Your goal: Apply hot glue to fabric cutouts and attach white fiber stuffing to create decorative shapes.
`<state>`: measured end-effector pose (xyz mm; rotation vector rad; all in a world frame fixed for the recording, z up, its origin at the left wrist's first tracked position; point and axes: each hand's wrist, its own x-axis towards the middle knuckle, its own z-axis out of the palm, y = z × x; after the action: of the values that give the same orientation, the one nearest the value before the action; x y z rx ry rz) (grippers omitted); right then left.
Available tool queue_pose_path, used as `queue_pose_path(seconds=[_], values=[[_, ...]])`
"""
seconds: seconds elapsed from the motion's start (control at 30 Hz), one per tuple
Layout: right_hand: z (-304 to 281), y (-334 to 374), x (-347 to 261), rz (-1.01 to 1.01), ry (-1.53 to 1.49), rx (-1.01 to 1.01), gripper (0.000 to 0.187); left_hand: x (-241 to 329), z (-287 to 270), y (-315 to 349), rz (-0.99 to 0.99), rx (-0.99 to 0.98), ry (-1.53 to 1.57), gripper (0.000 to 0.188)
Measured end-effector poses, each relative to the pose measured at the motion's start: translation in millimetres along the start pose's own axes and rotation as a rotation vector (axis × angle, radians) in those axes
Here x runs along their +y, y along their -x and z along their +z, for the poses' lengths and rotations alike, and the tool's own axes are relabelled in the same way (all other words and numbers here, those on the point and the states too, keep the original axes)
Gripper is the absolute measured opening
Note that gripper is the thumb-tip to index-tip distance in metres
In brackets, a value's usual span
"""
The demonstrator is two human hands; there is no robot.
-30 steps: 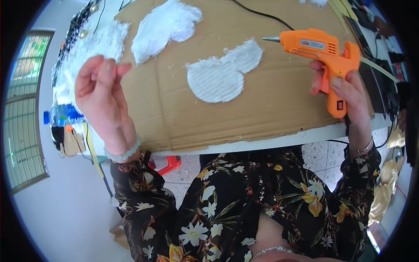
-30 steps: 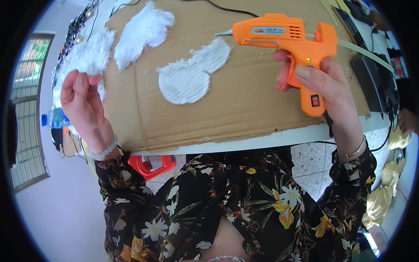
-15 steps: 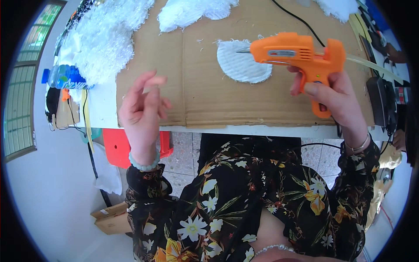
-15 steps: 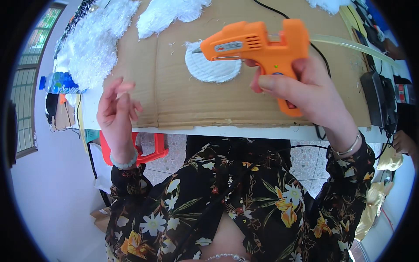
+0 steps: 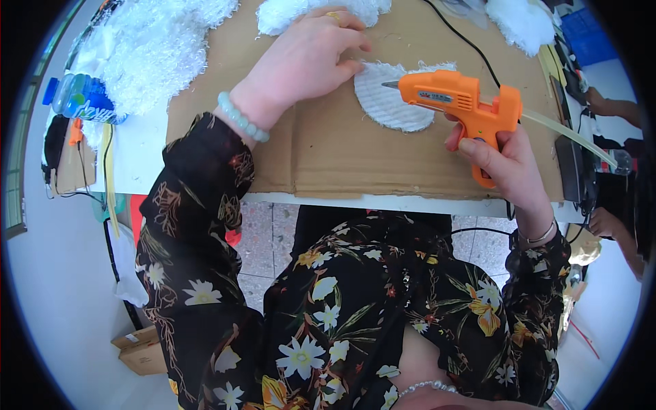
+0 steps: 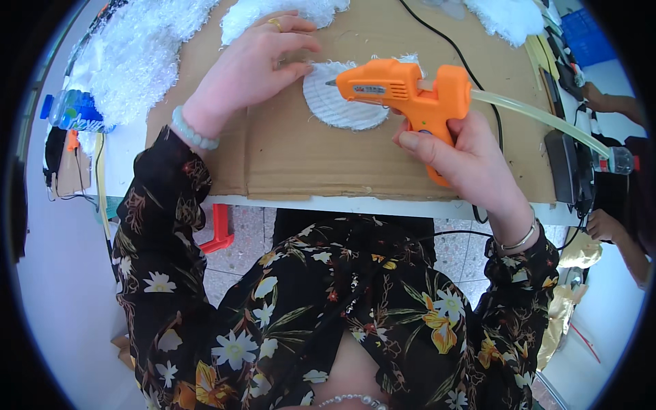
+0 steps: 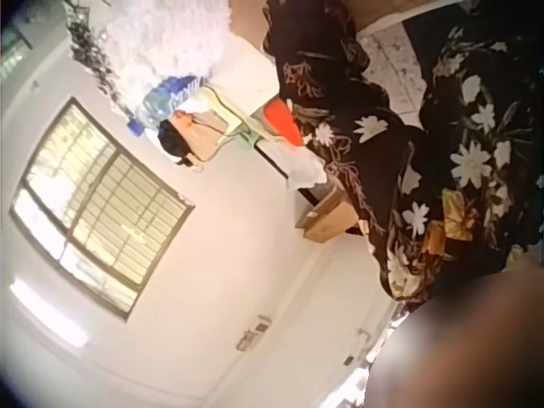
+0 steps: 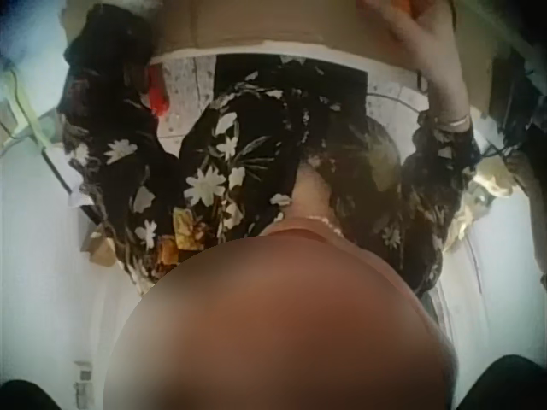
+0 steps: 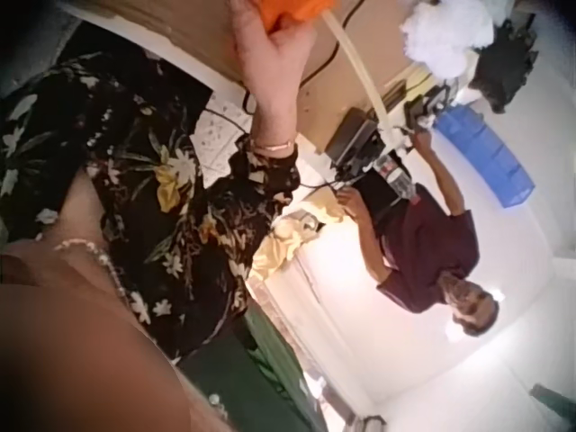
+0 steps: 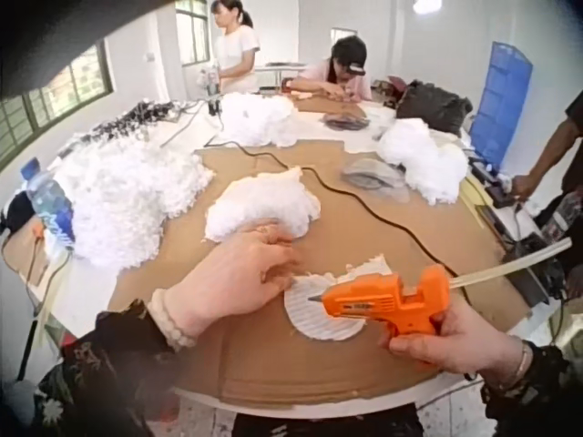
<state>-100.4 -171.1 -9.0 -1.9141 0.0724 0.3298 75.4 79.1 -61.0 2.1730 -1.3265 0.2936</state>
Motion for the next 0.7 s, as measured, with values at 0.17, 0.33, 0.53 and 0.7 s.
queue_pose_path(seconds=[0.17, 0.33, 0.53, 0.7], values=[[9.3, -1.8, -5.7, -0.016, 0.031, 0.001, 0.04, -10.3, 12.3, -8.9, 0.062, -0.035, 0.119, 0.013], [13.9, -2.5, -14.3, -0.044, 0.059, 0.025, 0.032, -3.0, 9.9, -9.0, -0.024, -0.012, 0.302, 0.013], [16.7, -7.7, -11.5, -0.107, 0.166, 0.035, 0.021, -2.7, 9.5, -10.0, 0.05, 0.012, 0.321, 0.011], [16.0, -7.7, -14.9, -0.058, 0.267, 0.07, 0.02, -1.5, 7.2, -8.8, 0.035, 0.013, 0.321, 0.011]])
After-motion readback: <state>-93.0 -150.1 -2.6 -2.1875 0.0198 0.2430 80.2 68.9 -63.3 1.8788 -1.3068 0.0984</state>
